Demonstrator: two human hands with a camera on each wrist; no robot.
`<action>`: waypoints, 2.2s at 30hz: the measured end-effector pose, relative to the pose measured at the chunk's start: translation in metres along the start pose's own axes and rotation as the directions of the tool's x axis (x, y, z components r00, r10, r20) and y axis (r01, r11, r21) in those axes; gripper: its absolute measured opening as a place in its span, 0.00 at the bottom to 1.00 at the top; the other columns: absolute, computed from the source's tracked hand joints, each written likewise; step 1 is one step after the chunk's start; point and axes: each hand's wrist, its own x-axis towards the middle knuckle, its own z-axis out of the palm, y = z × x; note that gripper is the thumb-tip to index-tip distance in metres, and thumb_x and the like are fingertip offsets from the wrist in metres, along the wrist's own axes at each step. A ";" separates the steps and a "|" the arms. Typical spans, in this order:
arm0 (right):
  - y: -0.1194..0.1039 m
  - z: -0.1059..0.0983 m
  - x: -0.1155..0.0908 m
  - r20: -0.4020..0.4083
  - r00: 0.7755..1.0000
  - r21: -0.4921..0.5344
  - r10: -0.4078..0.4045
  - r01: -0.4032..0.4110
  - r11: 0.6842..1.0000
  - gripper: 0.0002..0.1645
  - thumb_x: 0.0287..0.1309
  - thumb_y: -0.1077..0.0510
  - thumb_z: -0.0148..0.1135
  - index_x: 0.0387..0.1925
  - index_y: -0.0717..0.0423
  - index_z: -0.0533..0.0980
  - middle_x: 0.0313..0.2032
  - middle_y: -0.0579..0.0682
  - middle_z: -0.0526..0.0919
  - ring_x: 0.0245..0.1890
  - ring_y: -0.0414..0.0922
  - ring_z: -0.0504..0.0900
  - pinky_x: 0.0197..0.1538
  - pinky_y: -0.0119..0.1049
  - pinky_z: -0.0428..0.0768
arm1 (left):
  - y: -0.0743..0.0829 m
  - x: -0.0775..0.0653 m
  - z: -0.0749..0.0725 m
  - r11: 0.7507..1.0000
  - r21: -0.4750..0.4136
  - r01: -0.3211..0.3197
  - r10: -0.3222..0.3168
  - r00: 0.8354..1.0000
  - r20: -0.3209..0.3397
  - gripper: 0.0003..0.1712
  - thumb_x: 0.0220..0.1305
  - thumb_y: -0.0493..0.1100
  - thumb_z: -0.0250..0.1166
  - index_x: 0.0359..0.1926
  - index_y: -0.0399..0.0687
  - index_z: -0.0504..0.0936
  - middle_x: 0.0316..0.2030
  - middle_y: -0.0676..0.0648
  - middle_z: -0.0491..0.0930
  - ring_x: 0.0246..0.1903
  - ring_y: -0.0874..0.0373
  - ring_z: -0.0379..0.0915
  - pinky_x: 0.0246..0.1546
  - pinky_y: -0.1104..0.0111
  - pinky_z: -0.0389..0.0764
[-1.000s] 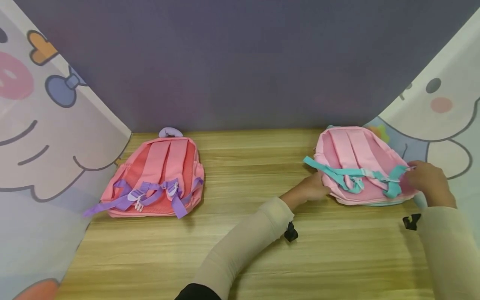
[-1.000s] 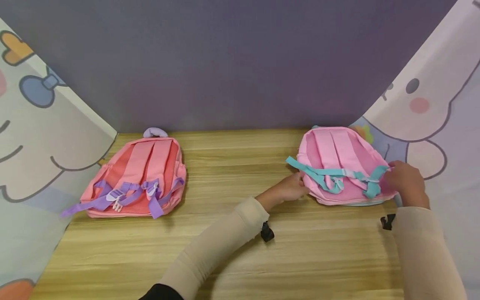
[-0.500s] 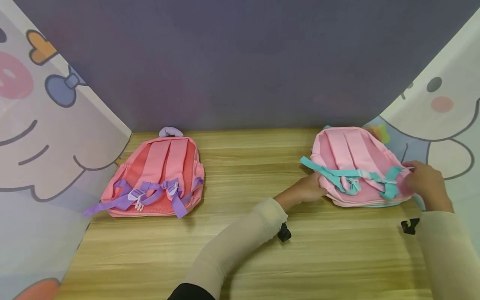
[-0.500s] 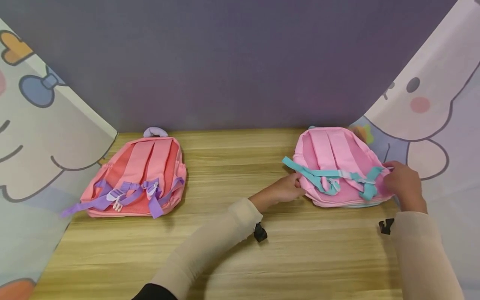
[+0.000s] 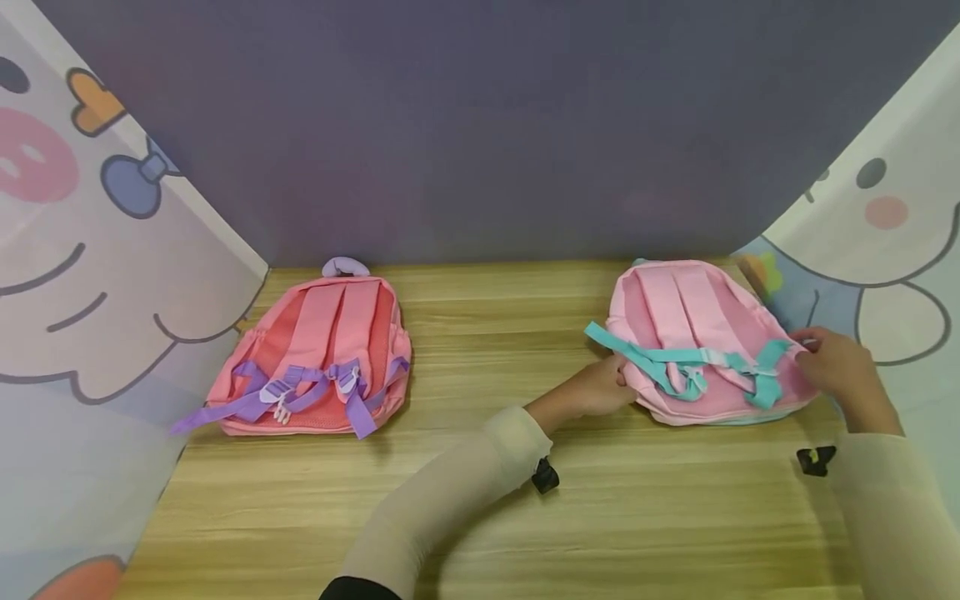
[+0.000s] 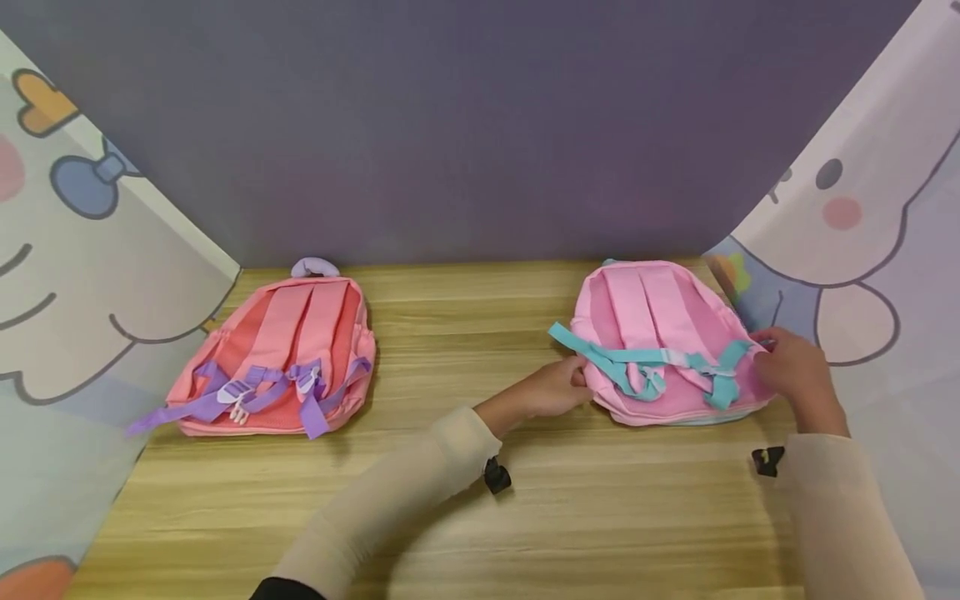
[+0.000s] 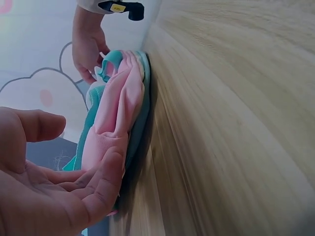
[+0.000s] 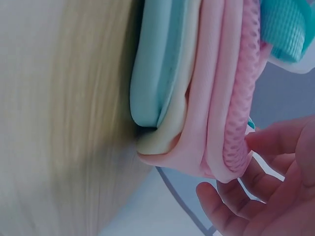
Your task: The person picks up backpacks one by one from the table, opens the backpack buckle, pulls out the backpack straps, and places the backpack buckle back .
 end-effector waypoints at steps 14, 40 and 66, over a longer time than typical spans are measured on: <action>-0.017 0.011 -0.002 0.049 0.997 0.092 -0.066 0.061 0.994 0.28 0.72 0.52 0.51 0.62 0.70 0.68 0.51 0.79 0.74 0.45 0.69 0.76 0.34 0.40 0.73 | -0.016 -0.031 -0.016 0.999 -0.051 0.008 -0.009 1.000 -0.022 0.23 0.71 0.44 0.59 0.65 0.50 0.69 0.46 0.54 0.81 0.31 0.63 0.76 0.31 0.72 0.76; -0.060 0.029 0.000 0.060 0.963 0.191 -0.263 0.248 0.950 0.26 0.71 0.56 0.55 0.63 0.69 0.71 0.46 0.71 0.81 0.39 0.50 0.79 0.34 0.35 0.75 | -0.042 -0.064 -0.054 0.994 -0.101 0.040 -0.050 0.993 -0.106 0.37 0.73 0.45 0.59 0.78 0.46 0.59 0.52 0.45 0.81 0.43 0.56 0.82 0.41 0.69 0.80; -0.099 0.045 -0.005 0.089 0.931 0.255 -0.353 0.321 0.912 0.25 0.70 0.55 0.58 0.63 0.65 0.73 0.39 0.57 0.83 0.29 0.35 0.74 0.31 0.32 0.74 | -0.062 -0.103 -0.087 0.994 -0.089 0.060 -0.073 0.986 -0.147 0.36 0.70 0.46 0.59 0.76 0.44 0.62 0.51 0.44 0.81 0.46 0.54 0.79 0.44 0.66 0.78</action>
